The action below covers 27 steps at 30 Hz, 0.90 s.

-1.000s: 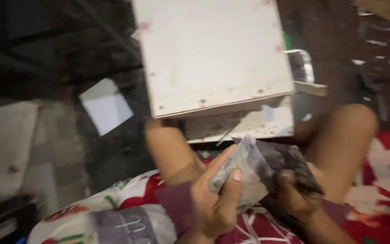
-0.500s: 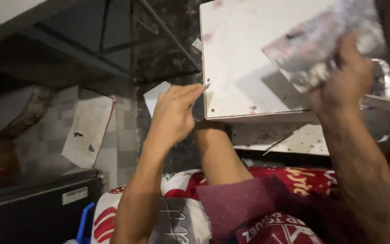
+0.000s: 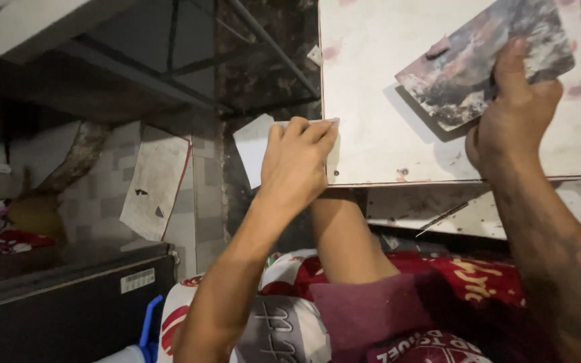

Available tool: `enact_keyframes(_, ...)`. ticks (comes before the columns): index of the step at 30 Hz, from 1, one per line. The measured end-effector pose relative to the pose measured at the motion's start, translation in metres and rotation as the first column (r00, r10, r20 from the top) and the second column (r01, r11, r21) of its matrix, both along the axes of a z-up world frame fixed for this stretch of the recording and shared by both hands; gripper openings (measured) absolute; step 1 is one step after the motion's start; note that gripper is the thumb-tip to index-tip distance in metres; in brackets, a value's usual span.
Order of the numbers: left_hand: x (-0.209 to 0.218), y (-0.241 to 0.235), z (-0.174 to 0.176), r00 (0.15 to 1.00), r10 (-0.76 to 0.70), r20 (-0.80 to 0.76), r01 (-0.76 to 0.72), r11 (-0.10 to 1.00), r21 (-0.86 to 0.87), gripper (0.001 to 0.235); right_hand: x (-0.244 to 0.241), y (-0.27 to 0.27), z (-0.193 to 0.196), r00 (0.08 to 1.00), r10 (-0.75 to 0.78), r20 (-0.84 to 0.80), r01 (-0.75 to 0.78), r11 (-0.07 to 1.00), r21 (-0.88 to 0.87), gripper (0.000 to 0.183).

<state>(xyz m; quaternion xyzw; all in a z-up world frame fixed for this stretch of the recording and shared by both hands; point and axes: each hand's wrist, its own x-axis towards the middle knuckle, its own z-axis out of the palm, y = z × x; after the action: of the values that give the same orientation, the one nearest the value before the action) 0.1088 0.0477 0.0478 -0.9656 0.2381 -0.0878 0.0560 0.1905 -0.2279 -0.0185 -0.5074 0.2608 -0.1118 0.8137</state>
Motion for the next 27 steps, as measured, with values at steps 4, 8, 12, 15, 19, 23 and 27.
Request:
enact_keyframes(4, -0.012, -0.003, 0.005, 0.998, 0.012, -0.061, -0.016, 0.998, -0.061, 0.053, 0.002, -0.002, -0.037, 0.951, 0.028, 0.309, -0.007, 0.998, -0.070, 0.057)
enact_keyframes(8, -0.001, -0.004, 0.030, 0.971, 0.053, -0.235, -0.077, 0.993, -0.093, 0.062, 0.000, 0.005, -0.009, 0.979, -0.022, 0.205, 0.033, 0.998, -0.051, 0.050)
enact_keyframes(12, 0.021, 0.011, 0.045, 0.964, 0.035, -0.262, -0.081, 0.983, -0.166, 0.074, 0.002, -0.001, -0.018, 1.000, -0.014, -0.002, 0.013, 0.988, -0.151, 0.069)
enact_keyframes(15, 0.030, 0.002, 0.047, 0.956, 0.080, -0.281, -0.116, 0.987, -0.115, 0.067, 0.003, 0.001, -0.022, 0.994, -0.012, -0.106, -0.007, 0.984, -0.177, 0.083)
enact_keyframes(19, 0.038, -0.006, 0.035, 0.924, 0.109, -0.367, -0.125, 0.992, -0.019, 0.070, 0.002, -0.001, -0.023, 0.998, 0.036, 0.060, -0.026, 0.985, -0.170, 0.069)
enact_keyframes(23, 0.031, -0.006, 0.037, 0.923, 0.088, -0.376, -0.105, 0.994, -0.024, 0.071, 0.003, -0.002, -0.038, 0.997, -0.017, 0.077, 0.029, 0.988, -0.150, 0.073)
enact_keyframes(27, 0.026, -0.010, 0.044, 0.924, 0.083, -0.375, -0.101, 0.995, -0.028, 0.074, -0.001, -0.002, -0.021, 1.000, 0.025, -0.009, -0.026, 0.996, -0.081, 0.088)
